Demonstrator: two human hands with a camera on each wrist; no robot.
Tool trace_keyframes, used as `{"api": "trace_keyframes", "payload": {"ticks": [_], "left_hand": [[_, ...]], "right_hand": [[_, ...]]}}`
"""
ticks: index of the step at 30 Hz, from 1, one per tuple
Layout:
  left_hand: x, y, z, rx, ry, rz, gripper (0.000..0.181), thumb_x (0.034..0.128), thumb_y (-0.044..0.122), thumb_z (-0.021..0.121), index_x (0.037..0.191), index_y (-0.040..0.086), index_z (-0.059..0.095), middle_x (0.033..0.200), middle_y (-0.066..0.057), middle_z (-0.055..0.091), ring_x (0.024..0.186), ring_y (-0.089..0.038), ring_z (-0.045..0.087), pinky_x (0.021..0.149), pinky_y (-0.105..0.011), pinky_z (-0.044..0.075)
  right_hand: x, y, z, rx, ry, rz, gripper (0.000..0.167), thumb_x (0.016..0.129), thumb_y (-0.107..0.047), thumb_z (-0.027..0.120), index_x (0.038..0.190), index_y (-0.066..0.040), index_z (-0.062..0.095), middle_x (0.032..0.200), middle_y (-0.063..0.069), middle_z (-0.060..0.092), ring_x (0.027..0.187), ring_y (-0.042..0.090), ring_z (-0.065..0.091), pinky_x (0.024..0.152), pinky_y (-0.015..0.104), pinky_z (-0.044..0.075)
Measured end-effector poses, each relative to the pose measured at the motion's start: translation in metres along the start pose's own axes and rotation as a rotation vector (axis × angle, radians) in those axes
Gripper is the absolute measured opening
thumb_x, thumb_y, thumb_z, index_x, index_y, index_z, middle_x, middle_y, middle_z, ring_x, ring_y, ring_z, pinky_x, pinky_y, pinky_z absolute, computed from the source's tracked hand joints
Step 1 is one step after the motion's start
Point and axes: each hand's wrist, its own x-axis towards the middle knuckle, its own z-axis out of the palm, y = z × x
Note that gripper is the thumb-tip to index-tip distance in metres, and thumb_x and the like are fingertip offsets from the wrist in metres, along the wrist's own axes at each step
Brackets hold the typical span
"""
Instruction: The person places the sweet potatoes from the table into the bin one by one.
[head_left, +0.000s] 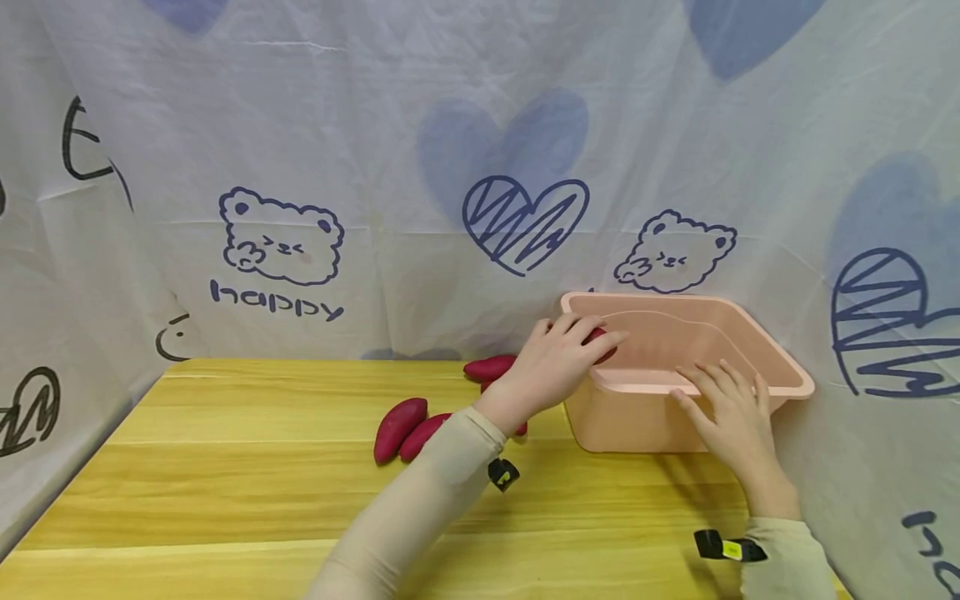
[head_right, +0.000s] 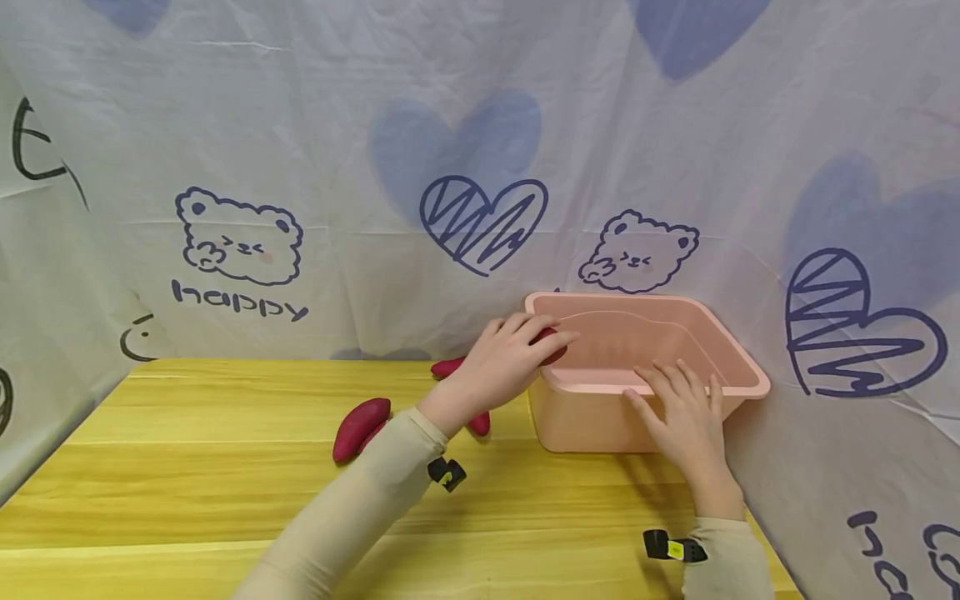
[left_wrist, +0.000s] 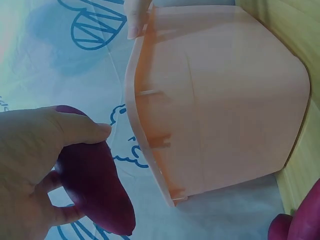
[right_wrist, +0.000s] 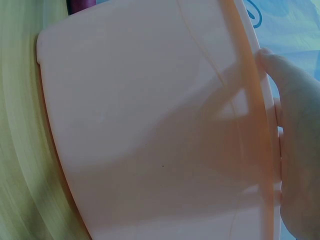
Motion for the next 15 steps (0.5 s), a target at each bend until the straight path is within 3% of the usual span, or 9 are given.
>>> {"api": "trace_keyframes", "payload": {"ticks": [6,15], "left_hand": [[0.012,0.003,0.004,-0.038,0.027,-0.009,0.04,0.1039,0.02,0.043,0.141,0.036,0.048,0.143,0.006,0.048,0.13,-0.017,0.044,0.089,-0.039,0.048],[0.025,0.009,0.018,-0.017,0.099,0.013,0.036,0.1024,0.022,0.047,0.136,0.035,0.052,0.139,0.007,0.051,0.129,-0.017,0.046,0.099,-0.039,0.044]], "right_hand": [[0.0,-0.001,-0.001,0.004,0.003,0.002,0.048,0.099,-0.046,0.048,0.134,-0.014,0.055,0.142,0.022,0.048,0.137,0.043,0.032,0.116,0.065,-0.001],[0.0,-0.001,0.001,-0.001,0.003,0.006,0.048,0.099,-0.047,0.047,0.133,-0.015,0.056,0.142,0.021,0.049,0.137,0.044,0.033,0.116,0.065,0.0]]}}
